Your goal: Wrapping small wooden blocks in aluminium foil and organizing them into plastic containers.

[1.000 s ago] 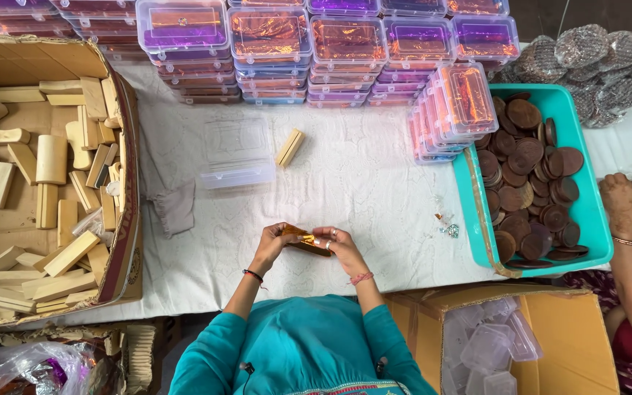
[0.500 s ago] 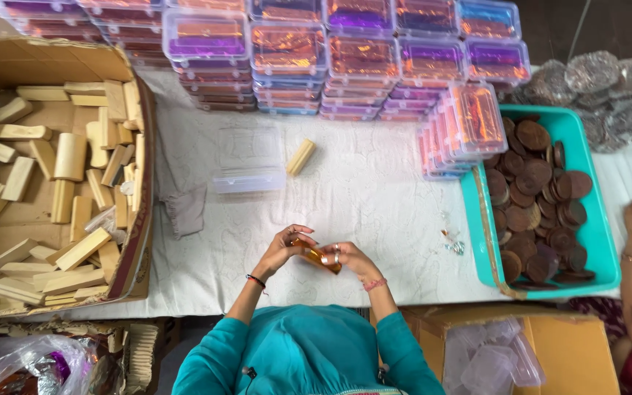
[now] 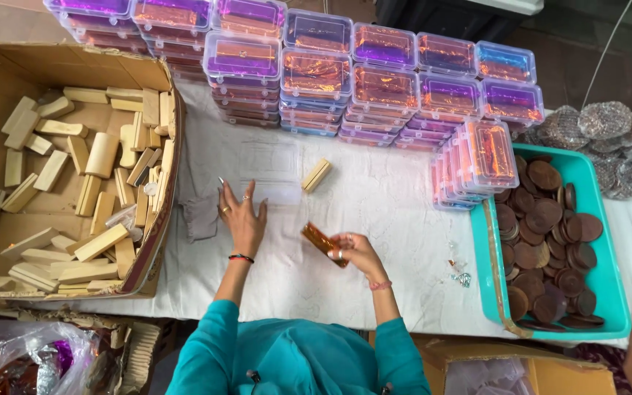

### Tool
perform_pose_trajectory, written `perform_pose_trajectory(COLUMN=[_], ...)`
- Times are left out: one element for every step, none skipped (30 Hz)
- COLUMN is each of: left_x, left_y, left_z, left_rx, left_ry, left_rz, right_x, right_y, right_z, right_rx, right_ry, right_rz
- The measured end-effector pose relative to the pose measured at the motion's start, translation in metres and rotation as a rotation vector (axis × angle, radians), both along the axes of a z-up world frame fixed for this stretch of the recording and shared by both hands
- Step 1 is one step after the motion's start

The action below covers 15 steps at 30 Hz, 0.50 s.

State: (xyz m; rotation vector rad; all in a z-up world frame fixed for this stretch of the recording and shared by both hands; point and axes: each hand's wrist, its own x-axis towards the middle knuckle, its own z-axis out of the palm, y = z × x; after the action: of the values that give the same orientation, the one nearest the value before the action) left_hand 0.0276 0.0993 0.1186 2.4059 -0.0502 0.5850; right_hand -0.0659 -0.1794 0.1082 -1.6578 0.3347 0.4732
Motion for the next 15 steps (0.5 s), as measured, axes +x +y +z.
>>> perform_pose_trajectory(left_x=[0.002,-0.002,-0.006,-0.014,-0.022,-0.031,-0.041,-0.049,-0.056,-0.063,-0.065,-0.067,-0.069,-0.069,-0.069], left_y=[0.006,0.009,0.012,0.017,0.020,0.022,0.025,0.025,0.025,0.026,0.026,0.027,0.027,0.028,0.030], left_z=[-0.004,-0.019,-0.034,-0.050,-0.056,-0.063,-0.069,-0.075,-0.081,-0.086,-0.084,-0.082,-0.079,-0.082,-0.085], left_rx=[-0.027,-0.028,-0.106,-0.181,-0.180,-0.198,-0.215,-0.218,-0.260,-0.302,-0.303,-0.347,-0.389,-0.389,-0.462], left_ry=[0.013,0.008,0.090,0.179,0.180,0.194,0.209,0.215,0.217,0.217,0.221,0.186,0.150,0.149,0.220], left_rz=[-0.012,-0.006,-0.032,-0.057,-0.050,-0.065,-0.079,-0.067,-0.069,-0.070,-0.056,-0.067,-0.078,-0.063,-0.030], right_x=[0.011,0.021,0.032,0.040,0.051,0.061,0.072,0.078,0.085,0.092,0.097,0.102,0.107,0.112,0.117], right_y=[0.009,0.013,0.017,0.023,0.030,0.038,0.046,0.059,0.073,0.088,0.099,0.111,0.122,0.128,0.133], right_z=[0.021,0.022,0.023,0.023,0.018,0.012,0.007,0.009,0.012,0.014,0.014,0.014,0.014,-0.004,-0.022], right_rx=[-0.053,-0.054,-0.068,-0.080,-0.078,-0.171,-0.263,-0.261,-0.274,-0.285,-0.282,-0.487,-0.691,-0.684,-0.737], right_ry=[-0.026,-0.032,-0.128,-0.217,-0.216,-0.369,-0.523,-0.517,-0.510,-0.505,-0.502,-0.608,-0.715,-0.718,-0.721], right_rz=[-0.048,-0.042,-0.075,-0.108,-0.101,-0.084,-0.066,-0.053,-0.028,-0.002,0.012,0.122,0.235,0.249,0.287])
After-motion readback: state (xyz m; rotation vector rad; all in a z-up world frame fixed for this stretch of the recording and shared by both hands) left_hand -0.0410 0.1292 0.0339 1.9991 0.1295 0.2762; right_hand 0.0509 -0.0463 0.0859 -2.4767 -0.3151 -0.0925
